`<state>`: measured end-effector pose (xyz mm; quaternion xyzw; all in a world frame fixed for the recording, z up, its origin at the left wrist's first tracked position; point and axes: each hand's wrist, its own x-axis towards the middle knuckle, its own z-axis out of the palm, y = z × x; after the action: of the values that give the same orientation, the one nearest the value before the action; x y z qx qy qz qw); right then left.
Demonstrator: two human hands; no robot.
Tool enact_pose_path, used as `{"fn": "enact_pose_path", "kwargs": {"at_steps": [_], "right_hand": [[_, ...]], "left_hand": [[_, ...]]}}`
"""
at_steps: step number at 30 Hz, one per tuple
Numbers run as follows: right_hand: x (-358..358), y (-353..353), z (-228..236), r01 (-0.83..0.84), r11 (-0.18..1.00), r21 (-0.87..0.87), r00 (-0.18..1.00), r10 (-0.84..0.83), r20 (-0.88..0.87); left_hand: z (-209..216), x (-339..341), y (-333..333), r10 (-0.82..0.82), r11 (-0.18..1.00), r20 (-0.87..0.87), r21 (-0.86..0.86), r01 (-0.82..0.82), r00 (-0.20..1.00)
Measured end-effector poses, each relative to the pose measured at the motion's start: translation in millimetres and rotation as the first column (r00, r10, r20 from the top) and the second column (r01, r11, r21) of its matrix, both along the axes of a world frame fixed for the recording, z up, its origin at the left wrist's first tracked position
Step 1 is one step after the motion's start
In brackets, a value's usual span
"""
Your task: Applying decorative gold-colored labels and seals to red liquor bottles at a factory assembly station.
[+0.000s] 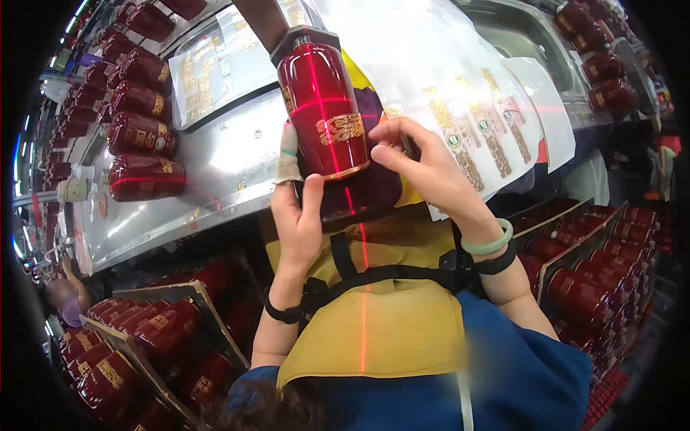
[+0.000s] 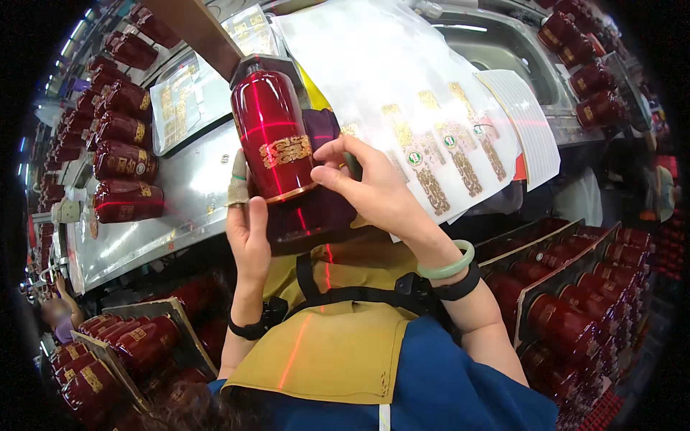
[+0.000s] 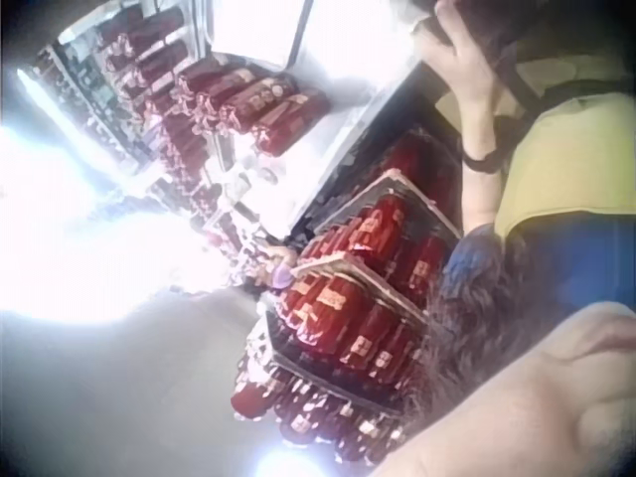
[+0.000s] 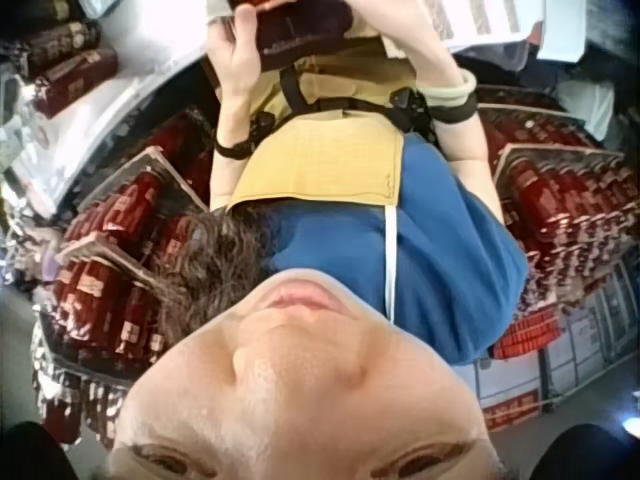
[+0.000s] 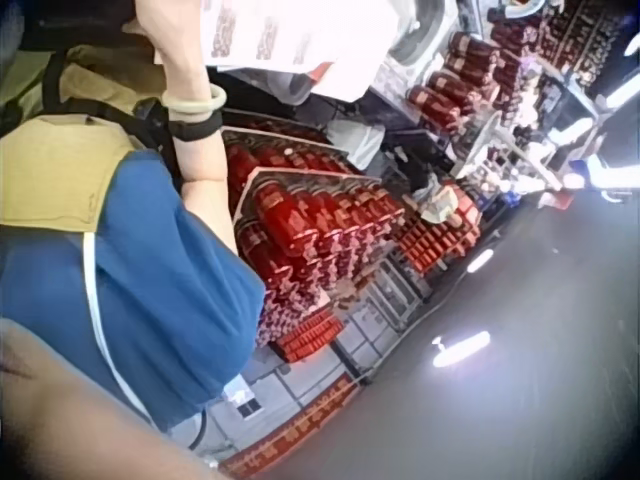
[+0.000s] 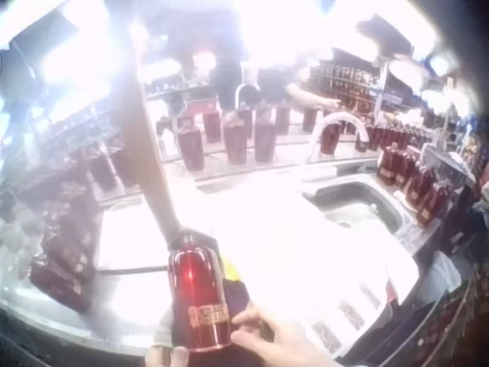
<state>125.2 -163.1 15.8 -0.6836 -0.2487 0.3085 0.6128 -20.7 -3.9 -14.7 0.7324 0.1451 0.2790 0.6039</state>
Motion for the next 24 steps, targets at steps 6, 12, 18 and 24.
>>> {"fn": "enact_pose_path", "kwargs": {"at_steps": [6, 12, 18, 24], "right_hand": [[0, 13, 7, 0.133, 0.99, 0.04, 0.984, -0.136, 0.111], [24, 40, 50, 0.08, 0.967, 0.241, 0.839, -0.196, 0.508], [83, 25, 100, -0.077, 0.997, -0.028, 0.864, 0.081, 0.496], [113, -30, 158, -0.073, 0.974, -0.216, 0.747, 0.197, 0.635]], "left_hand": [[19, 34, 46, 0.11, 0.936, -0.082, -0.328, -0.131, 0.991], [51, 74, 51, -0.246, 0.775, -0.202, -0.629, 0.067, 0.948], [73, 57, 16, -0.481, 0.656, -0.047, -0.682, 0.324, 0.875], [99, 100, -13, -0.33, 0.913, 0.024, -0.246, 0.326, 0.944]]}}
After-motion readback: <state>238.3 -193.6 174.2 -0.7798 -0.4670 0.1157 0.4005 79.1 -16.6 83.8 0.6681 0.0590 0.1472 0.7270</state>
